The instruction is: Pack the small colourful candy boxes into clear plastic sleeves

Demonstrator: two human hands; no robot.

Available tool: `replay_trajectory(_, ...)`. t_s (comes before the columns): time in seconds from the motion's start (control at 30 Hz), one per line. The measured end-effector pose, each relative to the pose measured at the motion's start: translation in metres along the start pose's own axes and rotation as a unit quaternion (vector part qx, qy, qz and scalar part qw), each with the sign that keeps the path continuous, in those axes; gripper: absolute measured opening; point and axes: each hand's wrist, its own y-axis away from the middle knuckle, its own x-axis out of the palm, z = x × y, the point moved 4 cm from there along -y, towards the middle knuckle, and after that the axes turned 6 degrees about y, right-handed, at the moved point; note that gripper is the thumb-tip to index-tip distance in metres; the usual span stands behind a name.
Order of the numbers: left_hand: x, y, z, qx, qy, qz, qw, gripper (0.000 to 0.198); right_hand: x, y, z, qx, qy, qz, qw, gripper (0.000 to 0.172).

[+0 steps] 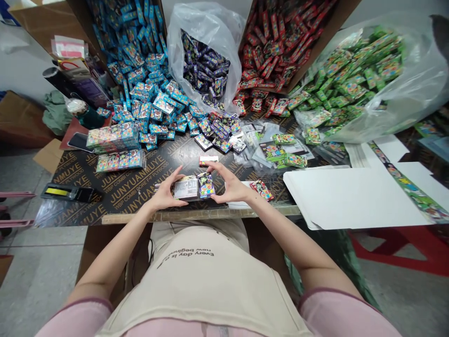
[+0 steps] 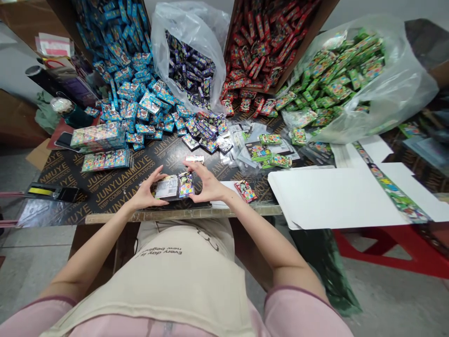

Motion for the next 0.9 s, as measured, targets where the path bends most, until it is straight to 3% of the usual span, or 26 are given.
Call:
replay_trajectory(0.17,0.007,-0.002,0.0,0.018,-0.024,-0.015,0.999,0.118,0.011,0.0,0.006,-0.019,0.056,0.007,0.998,0.086)
replay_trajectory(0.3,0.003,-0.002,0.002,0.0,-0.043,-0.054,0.998,0.119,0.015,0.009,0.004,0.031,0.093,-0.079,0.992,0.083)
replay_trajectory(0.43,0.002,-0.003,0.002,-0.001,-0.066,-0.064,0.996,0.12,0.031,0.009,0.002,0.039,0.095,-0.055,0.993,0.061)
replay_trajectory(0.5,0.001,-0.004,0.005,-0.01,-0.09,-0.083,0.992,0.12,0.031,0.001,-0.013,0.11,0.131,-0.098,0.98,0.055)
replay_trajectory(0.6,0.004,-0.009,0.014,-0.021,-0.159,-0.104,0.982,0.117,0.023,-0.015,-0.048,0.29,0.239,-0.189,0.907,0.062)
replay_trajectory(0.67,0.01,-0.012,0.02,-0.018,-0.217,-0.083,0.973,0.115,0.025,-0.029,-0.068,0.353,0.305,-0.164,0.869,0.07)
replay_trajectory(0.73,0.018,-0.013,0.027,-0.014,-0.259,-0.052,0.964,0.112,0.031,-0.041,-0.081,0.35,0.343,-0.104,0.865,0.071)
replay_trajectory(0.83,0.022,-0.009,0.037,-0.017,-0.278,-0.032,0.96,0.107,0.041,-0.043,-0.09,0.247,0.329,-0.016,0.911,0.061)
replay_trajectory(0.9,0.02,-0.005,0.041,-0.023,-0.281,-0.029,0.959,0.104,0.045,-0.033,-0.091,0.157,0.285,0.044,0.945,0.064)
